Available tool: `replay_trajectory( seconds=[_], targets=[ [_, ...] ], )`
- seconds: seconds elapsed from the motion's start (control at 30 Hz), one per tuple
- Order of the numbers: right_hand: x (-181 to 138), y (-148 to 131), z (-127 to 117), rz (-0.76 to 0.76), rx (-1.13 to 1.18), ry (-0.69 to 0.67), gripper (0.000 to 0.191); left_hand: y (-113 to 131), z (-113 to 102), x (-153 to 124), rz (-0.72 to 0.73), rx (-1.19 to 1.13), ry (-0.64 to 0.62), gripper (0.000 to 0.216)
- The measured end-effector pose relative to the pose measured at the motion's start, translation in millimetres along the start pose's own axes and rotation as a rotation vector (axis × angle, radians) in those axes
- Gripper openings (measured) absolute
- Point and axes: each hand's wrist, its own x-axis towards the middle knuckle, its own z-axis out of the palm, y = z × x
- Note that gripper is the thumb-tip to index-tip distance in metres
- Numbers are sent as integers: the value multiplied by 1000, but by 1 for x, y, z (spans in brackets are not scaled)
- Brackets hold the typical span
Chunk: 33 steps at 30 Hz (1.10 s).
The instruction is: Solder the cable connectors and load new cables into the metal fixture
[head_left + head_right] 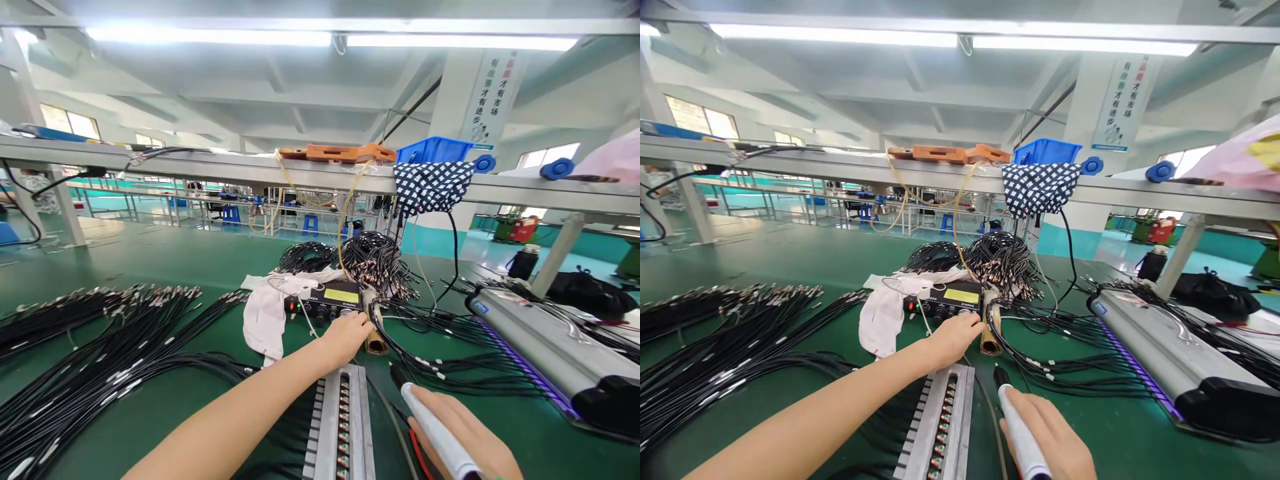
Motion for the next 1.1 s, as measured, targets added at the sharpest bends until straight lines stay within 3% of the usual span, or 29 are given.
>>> replay_trajectory(
  seconds=[0.13, 0.23, 0.43, 0.6, 1.0, 1.1],
  targets=[
    [18, 21, 13, -299, -95, -88, 35, -6, 2, 35, -16, 22, 4, 19],
    [29, 32, 27, -414, -204, -89, 41, -16, 3, 56, -58, 32, 22, 21],
    [36, 54, 49, -513, -354, -120, 46, -33, 9, 86, -44, -21, -32, 33],
    [42, 65, 67, -593, -456, -197, 47, -42, 22, 102, 13, -74, -131, 24],
    [73, 86, 98, -644, -581, -319, 35, -44, 17, 107, 8, -135, -220, 19],
    [74, 87, 97, -633, -549, -331, 44, -43, 16, 107, -3, -137, -229, 18]
  ],
)
